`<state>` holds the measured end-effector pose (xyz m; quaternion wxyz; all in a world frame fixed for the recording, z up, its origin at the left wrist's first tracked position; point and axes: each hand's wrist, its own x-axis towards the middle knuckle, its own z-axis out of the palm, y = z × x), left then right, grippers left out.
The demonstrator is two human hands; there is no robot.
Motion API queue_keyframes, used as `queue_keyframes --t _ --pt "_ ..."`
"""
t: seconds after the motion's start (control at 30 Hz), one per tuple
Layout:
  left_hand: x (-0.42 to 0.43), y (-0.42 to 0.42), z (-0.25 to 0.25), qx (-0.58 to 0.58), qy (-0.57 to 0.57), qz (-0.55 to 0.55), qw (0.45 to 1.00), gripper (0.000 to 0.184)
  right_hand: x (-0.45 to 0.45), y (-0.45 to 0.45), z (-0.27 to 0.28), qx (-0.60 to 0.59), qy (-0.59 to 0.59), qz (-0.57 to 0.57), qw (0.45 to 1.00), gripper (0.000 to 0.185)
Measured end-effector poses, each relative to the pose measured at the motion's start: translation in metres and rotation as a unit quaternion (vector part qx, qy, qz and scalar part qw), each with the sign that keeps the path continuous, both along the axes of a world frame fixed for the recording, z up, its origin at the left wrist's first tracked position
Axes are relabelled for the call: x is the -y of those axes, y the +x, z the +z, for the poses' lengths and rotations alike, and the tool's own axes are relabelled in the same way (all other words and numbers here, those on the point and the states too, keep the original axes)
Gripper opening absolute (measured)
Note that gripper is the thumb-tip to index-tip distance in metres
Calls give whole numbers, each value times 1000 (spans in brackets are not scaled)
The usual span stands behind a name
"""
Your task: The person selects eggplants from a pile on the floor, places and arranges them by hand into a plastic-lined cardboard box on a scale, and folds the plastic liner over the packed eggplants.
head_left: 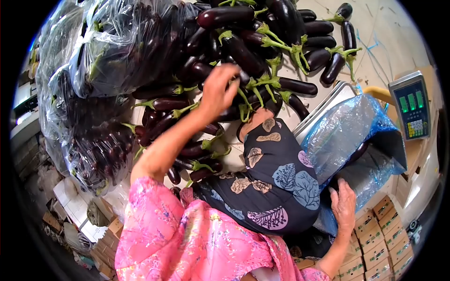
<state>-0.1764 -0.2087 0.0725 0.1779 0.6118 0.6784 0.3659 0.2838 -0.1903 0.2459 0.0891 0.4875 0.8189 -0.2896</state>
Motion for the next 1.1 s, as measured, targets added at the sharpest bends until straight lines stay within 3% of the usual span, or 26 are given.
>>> queue_keyframes --t 0.07,0.13,0.23,0.33,0.43,0.47,0.57,0.6,0.73,0.8,0.93,1.1 --pt "56 21 -27 -31 -31 -39 998 48 -4 -10 7 35 -29 -11 999 35" --pt "88 46 -41 -70 -134 -44 988 57 -4 -11 6 30 -19 1 999 35" --pt "86 78 -55 -35 -233 28 971 68 -4 -12 8 35 -20 -7 999 34" --pt "70 89 -67 4 -272 103 957 59 -4 -17 14 42 -27 -20 999 34" --pt "75 75 -66 26 -225 73 971 55 -1 -14 14 46 -31 -28 998 34" --pt "74 66 -70 26 -126 64 990 41 2 -12 13 49 -34 -31 998 34" --pt "67 42 -38 300 -262 128 908 28 3 -7 12 45 -34 -33 998 34" --pt "66 35 -26 323 -294 134 890 27 2 -7 12 43 -33 -32 998 34" --pt "66 -10 -2 384 -236 130 883 24 3 -5 11 46 -30 -39 998 36" --pt "48 -28 37 409 -256 152 862 23 2 -7 10 49 -36 -40 997 36" --pt "40 -59 68 425 -283 85 856 21 -1 -8 12 49 -37 -36 997 37" --pt "34 -89 77 346 -350 -19 870 22 2 -10 13 44 -10 -22 999 33"
